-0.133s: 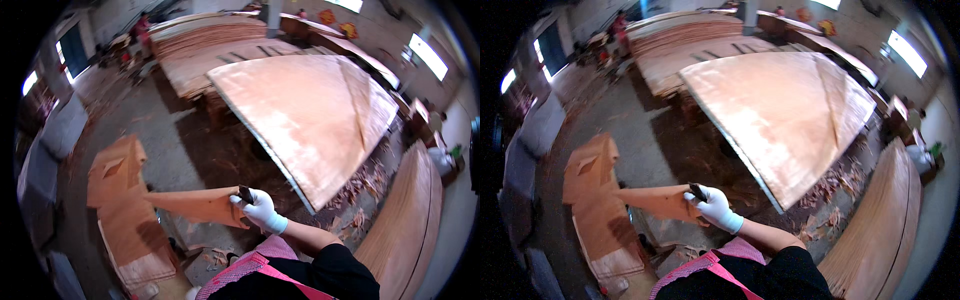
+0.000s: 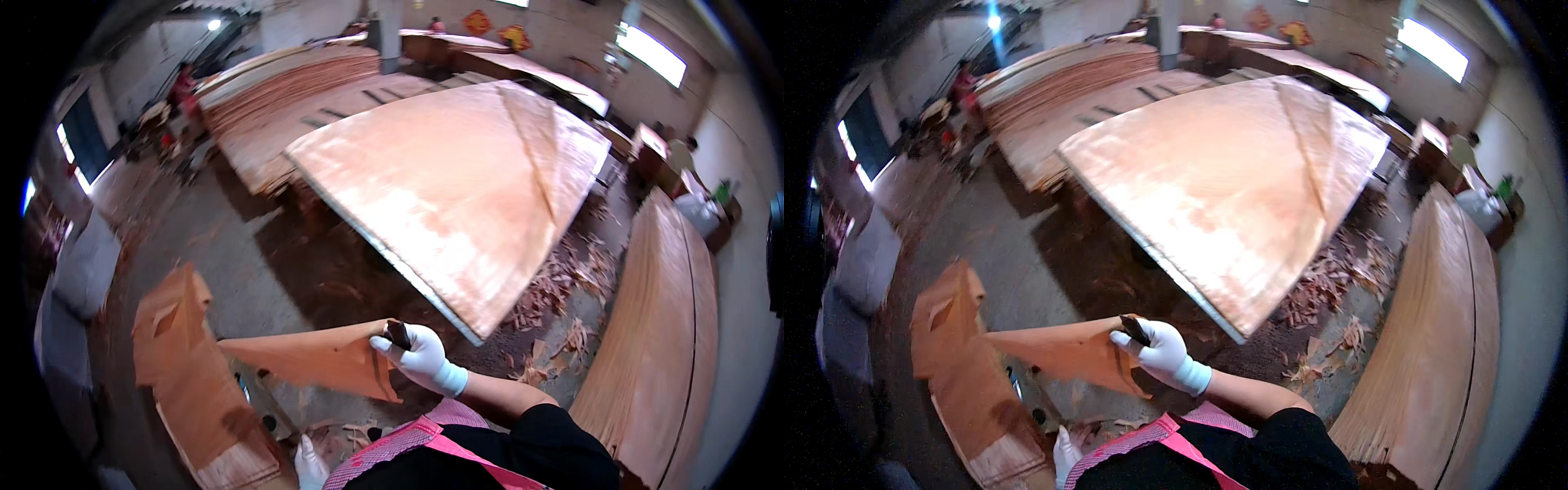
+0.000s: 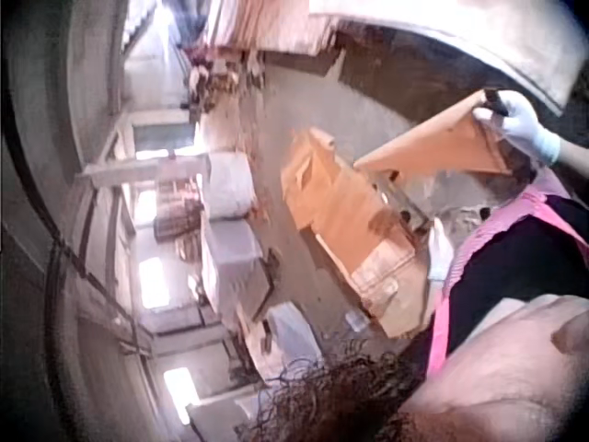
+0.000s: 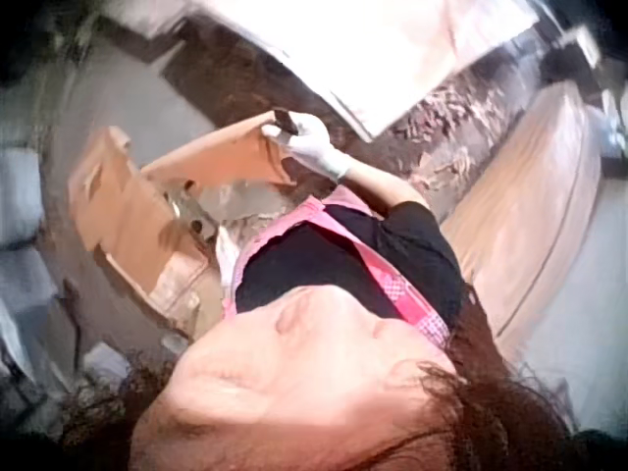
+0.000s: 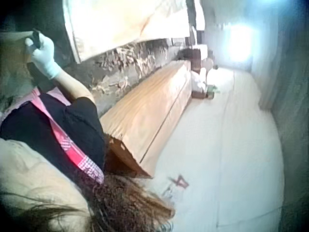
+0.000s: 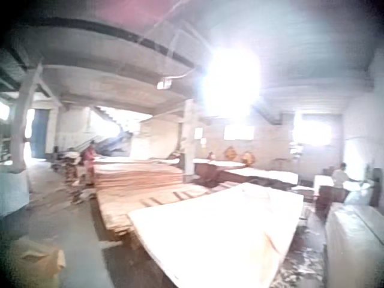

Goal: The person patches defects in wood veneer sheets by hand and using a utility knife. They place a veneer patch over a defect, cut a matching shape through both layers, apply tape to the patch, and press the patch into the sheet using a metal scraper.

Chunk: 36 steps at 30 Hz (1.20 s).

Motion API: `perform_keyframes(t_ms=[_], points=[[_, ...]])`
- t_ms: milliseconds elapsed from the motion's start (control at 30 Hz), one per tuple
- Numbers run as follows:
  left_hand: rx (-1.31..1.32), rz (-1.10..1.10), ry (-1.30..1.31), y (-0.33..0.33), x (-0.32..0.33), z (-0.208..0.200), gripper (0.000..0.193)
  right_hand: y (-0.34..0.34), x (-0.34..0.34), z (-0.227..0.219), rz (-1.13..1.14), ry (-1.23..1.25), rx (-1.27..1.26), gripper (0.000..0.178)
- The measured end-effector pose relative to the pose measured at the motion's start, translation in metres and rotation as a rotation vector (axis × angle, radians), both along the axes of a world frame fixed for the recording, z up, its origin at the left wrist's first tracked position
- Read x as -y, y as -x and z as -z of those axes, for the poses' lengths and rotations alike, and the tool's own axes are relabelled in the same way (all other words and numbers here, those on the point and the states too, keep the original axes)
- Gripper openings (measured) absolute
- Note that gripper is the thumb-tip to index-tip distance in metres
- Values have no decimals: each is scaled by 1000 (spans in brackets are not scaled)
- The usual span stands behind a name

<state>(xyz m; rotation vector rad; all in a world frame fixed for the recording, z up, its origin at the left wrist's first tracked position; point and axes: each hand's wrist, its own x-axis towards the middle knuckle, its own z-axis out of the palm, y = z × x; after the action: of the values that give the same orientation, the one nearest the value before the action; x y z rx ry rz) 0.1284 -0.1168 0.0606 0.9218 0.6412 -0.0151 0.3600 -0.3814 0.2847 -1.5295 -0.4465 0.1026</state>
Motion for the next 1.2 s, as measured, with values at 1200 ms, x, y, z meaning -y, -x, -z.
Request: perform_keyframes(t_ms=[1200], points=[[728,491,-68,-558,912,-213,34,-163,865,73,1055,-614,-542,18]])
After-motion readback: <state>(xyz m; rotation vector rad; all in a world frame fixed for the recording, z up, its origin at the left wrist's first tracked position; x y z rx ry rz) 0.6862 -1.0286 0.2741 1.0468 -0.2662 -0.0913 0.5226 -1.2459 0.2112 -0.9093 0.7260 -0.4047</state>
